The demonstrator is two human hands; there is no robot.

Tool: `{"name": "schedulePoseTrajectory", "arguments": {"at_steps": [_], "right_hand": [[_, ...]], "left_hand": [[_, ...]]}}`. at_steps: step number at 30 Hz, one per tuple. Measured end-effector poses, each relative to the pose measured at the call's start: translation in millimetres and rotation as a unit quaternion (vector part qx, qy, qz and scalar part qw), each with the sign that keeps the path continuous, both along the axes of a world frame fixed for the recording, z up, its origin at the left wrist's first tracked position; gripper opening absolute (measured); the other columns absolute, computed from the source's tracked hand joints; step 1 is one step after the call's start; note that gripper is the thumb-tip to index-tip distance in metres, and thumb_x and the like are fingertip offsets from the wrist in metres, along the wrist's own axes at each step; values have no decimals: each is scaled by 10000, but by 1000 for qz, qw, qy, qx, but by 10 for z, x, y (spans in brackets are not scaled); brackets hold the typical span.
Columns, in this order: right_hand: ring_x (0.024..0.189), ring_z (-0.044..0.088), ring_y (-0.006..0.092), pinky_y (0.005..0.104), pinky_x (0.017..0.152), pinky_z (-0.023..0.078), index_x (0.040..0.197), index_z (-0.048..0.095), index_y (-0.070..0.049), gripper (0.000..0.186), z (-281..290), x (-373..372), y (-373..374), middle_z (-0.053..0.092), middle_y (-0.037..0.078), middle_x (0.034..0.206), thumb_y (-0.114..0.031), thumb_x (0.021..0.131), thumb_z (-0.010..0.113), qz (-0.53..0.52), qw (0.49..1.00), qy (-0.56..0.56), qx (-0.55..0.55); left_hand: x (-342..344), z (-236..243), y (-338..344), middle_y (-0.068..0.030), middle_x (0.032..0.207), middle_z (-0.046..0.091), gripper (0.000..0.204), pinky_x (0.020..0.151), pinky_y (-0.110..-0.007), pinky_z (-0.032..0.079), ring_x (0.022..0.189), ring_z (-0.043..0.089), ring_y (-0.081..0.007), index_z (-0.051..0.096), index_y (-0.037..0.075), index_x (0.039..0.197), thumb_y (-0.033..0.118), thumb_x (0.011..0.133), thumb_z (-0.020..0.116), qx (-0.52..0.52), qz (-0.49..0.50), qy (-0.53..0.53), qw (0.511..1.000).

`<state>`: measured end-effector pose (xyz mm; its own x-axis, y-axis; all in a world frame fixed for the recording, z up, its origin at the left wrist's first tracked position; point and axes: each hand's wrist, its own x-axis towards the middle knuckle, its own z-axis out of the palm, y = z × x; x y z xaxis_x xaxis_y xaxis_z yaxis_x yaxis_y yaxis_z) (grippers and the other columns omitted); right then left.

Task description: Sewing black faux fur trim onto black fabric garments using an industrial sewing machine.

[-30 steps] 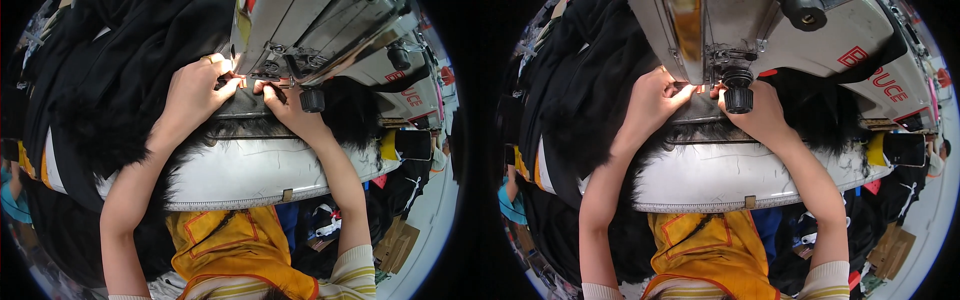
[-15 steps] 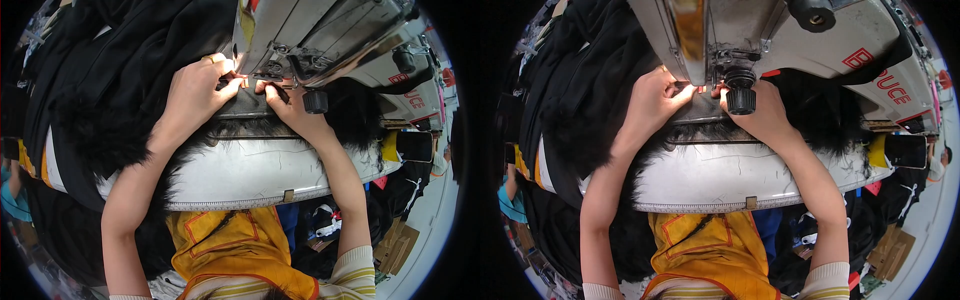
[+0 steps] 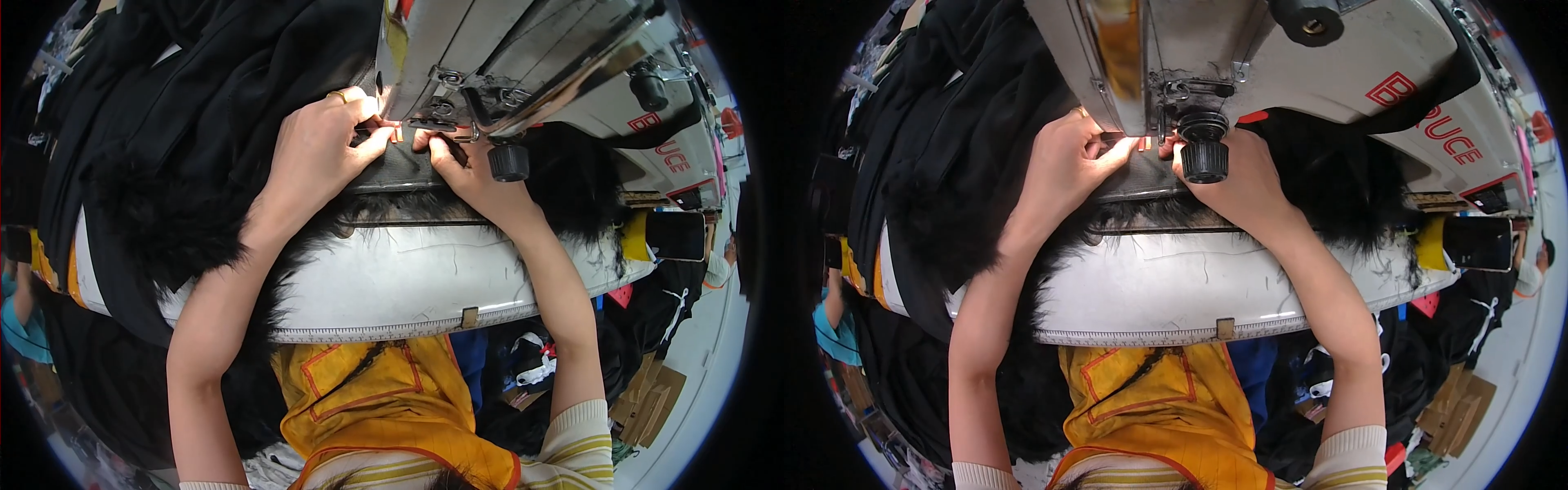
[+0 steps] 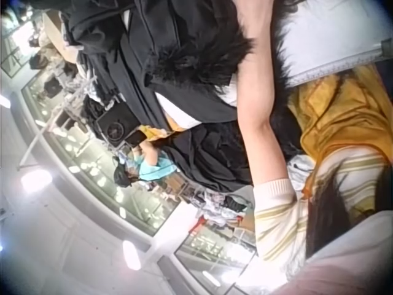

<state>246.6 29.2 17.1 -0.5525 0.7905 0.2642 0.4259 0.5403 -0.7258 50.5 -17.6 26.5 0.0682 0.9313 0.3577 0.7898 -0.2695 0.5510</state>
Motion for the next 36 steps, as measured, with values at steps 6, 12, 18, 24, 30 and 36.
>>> {"name": "schedulePoseTrajectory", "arguments": {"at_steps": [6,12,18,24,30,36], "right_hand": [[528,533,282,365,512,393,641,603,7,354,-315,81,199,569,139,570,-307,750,726,-44,996,-34,71],[469,497,279,367,467,353,611,581,31,433,-331,-29,230,531,135,512,-351,758,722,-54,996,-19,63],[456,482,318,371,453,345,521,527,15,505,-397,-52,209,485,143,461,-400,728,728,-79,989,-27,120],[502,543,307,370,488,416,588,577,-3,351,-303,0,231,543,154,538,-297,738,698,-56,994,-2,97],[946,577,292,372,821,472,1003,575,-47,306,270,485,-126,584,140,1008,-201,751,654,-27,973,-79,215],[1024,546,267,348,849,466,1231,510,-126,467,131,220,-149,563,87,1100,-139,768,577,88,901,-295,305]], "left_hand": [[42,-31,30,-110,746,600,192,576,-354,466,652,591,-271,644,2,834,173,754,681,24,8,22,999],[47,-17,-11,-123,762,604,200,595,-364,478,677,601,-286,645,1,853,176,762,675,22,29,51,998],[81,-2,-11,-129,752,599,200,608,-368,484,682,604,-293,632,-11,845,167,762,673,3,38,64,997],[109,109,-128,-107,831,594,183,659,-356,494,795,605,-266,621,12,859,145,752,686,58,6,73,996],[-80,77,-692,-93,1250,518,540,941,-361,427,1150,492,-270,519,59,1210,93,688,653,31,-64,170,983],[-259,92,-470,-15,1114,570,492,742,-305,500,982,533,-206,587,84,1064,-28,587,631,61,-138,265,952]]}}
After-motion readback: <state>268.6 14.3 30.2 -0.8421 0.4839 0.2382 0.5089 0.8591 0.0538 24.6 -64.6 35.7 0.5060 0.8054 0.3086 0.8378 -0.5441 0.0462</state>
